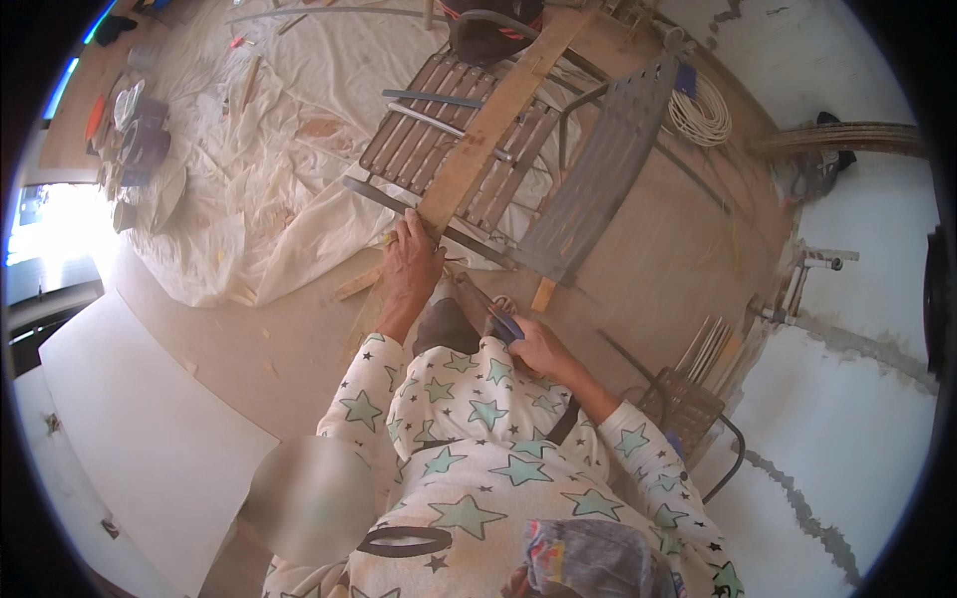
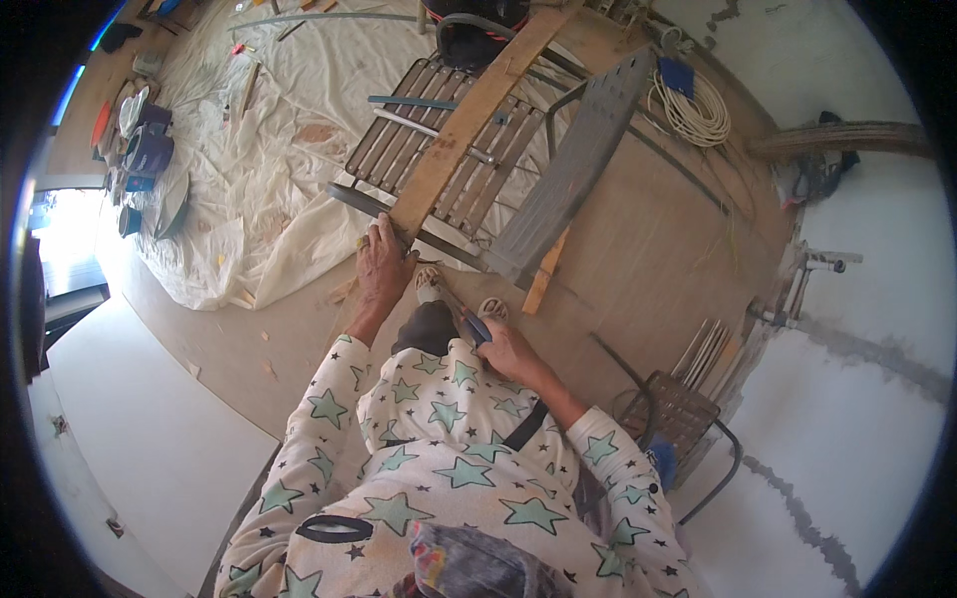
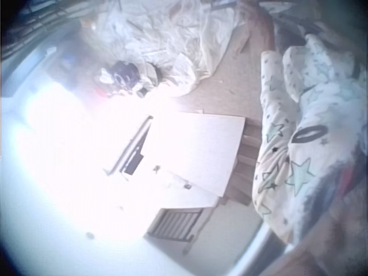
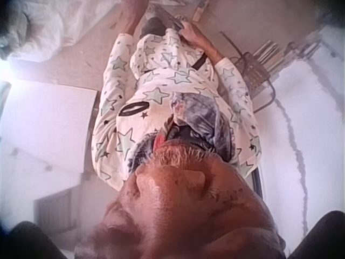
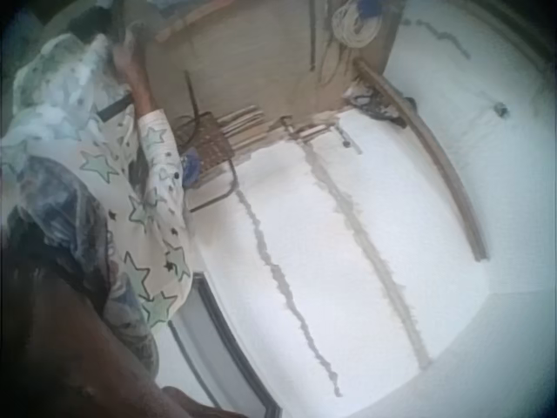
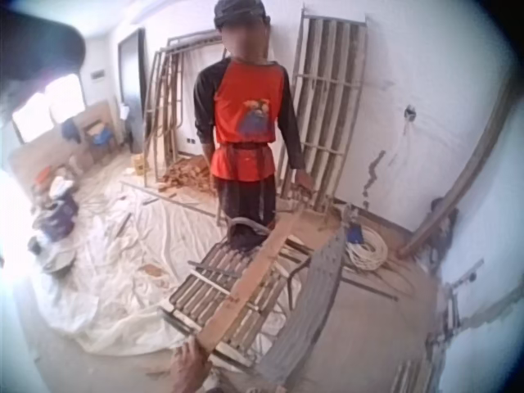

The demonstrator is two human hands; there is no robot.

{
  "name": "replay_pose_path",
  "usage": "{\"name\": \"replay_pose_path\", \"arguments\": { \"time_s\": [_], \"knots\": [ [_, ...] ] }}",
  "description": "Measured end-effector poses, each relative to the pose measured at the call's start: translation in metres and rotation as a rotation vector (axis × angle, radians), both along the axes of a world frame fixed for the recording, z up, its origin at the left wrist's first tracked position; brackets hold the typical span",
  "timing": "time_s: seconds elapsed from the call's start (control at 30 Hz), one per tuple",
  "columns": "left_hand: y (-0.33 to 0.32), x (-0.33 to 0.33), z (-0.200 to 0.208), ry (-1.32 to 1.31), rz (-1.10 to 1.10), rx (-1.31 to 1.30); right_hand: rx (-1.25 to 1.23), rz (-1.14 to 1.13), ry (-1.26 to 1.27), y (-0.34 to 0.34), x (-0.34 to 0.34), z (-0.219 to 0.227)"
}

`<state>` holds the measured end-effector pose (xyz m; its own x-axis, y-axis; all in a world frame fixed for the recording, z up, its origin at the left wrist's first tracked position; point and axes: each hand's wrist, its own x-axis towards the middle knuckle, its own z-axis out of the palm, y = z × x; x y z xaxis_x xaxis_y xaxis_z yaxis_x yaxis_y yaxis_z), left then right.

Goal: The person uses pliers to bend and secure metal wire ties around a wooden plank that is clamped to a metal chair frame. They repeatedly adjust the wire and tighten it to fasten the plank to the chair structure.

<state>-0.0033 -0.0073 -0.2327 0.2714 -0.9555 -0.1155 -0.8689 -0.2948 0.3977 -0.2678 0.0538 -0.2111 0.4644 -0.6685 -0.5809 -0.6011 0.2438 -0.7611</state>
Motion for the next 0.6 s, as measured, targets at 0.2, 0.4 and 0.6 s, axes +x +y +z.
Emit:
{"name": "replay_pose_path", "arguments": {
  "time_s": [0.2,0.4,0.6],
  "knots": [
    [0.003,0.002,0.009,0.046,-0.027,-0.012,0.073,-0.152,-0.137,0.004,0.015,-0.045],
    [0.004,0.009,0.006,0.077,-0.033,0.013,0.167,-0.122,-0.152,-0.019,0.045,-0.009],
    [0.002,0.006,0.016,0.166,-0.013,0.069,0.230,-0.161,-0.196,-0.035,0.052,-0.018]
  ]
}}
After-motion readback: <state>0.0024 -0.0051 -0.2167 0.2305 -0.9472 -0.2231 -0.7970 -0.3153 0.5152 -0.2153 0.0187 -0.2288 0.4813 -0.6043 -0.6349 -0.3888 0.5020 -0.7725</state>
